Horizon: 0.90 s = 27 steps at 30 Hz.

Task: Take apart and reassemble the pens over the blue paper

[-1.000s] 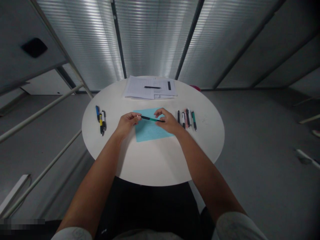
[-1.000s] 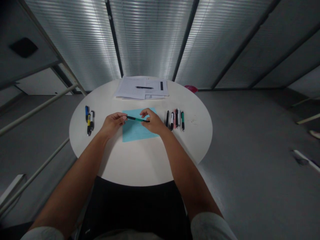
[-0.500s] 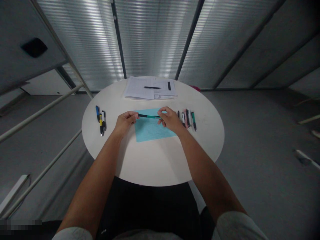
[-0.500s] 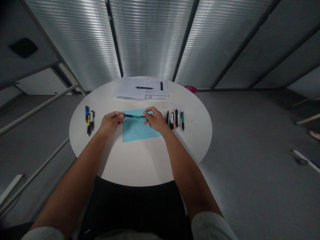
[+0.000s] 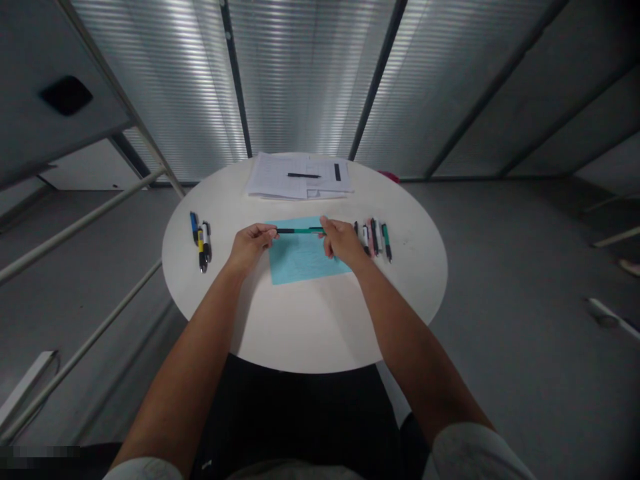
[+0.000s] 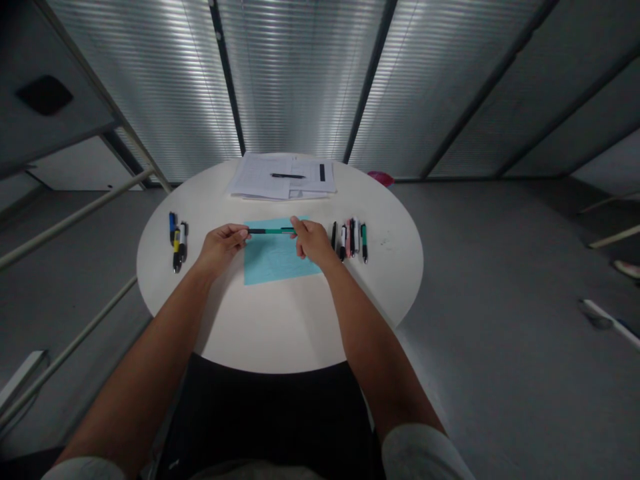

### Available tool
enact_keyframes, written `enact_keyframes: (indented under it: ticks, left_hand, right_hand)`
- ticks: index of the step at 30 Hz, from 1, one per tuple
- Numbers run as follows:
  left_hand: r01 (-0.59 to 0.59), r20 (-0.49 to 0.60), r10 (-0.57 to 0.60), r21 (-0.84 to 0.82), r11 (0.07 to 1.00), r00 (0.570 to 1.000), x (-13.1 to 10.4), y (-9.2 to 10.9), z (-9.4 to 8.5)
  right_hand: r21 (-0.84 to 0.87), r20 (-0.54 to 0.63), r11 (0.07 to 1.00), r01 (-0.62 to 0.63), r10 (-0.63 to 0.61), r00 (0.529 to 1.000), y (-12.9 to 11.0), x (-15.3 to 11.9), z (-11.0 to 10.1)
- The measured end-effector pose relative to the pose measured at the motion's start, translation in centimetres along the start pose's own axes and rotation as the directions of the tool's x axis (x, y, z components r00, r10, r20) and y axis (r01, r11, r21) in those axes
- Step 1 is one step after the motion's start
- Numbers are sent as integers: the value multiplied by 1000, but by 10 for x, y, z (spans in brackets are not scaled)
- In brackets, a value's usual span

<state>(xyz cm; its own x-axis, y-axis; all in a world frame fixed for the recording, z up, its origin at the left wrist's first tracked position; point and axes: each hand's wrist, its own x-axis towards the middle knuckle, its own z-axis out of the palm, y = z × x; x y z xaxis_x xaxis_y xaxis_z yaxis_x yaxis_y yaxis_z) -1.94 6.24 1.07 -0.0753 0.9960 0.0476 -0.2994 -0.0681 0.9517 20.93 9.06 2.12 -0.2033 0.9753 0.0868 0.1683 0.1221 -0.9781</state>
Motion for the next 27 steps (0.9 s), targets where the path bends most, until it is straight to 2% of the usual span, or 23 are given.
enact_keyframes:
  ticks: [10,15,17,19,22,25,27]
  left_hand:
    - [0,-5,0,-19,1000,1000,0,0,-1]
    - [3,-8,-3,12,1000,1000,1,-1,-3]
    - [-8,8,7,51,999,1000,-1,-1,-2]
    - [-9,41,4,112,994,999,-4,-1,2]
    - [-11,133,-19,222,975,991,-10,0,8]
    - [-198,224,113,408,891,968,-10,-3,6]
    - [-298,163,249,528,795,955,-7,-7,1]
  right_hand:
    - [-3,13,1000,6,-6,1000,-5,-1,1]
    - [30,49,996,89,-90,995,-1,-1,-1]
    - [54,9,993,104,-104,994,0,0,1]
    - [105,-85,985,135,-126,988,-1,2,5]
    - [268,-192,947,177,-128,973,-6,4,11]
    - [481,-165,864,149,-77,983,-14,3,7]
    - [549,-138,827,124,-57,989,-18,1,-1]
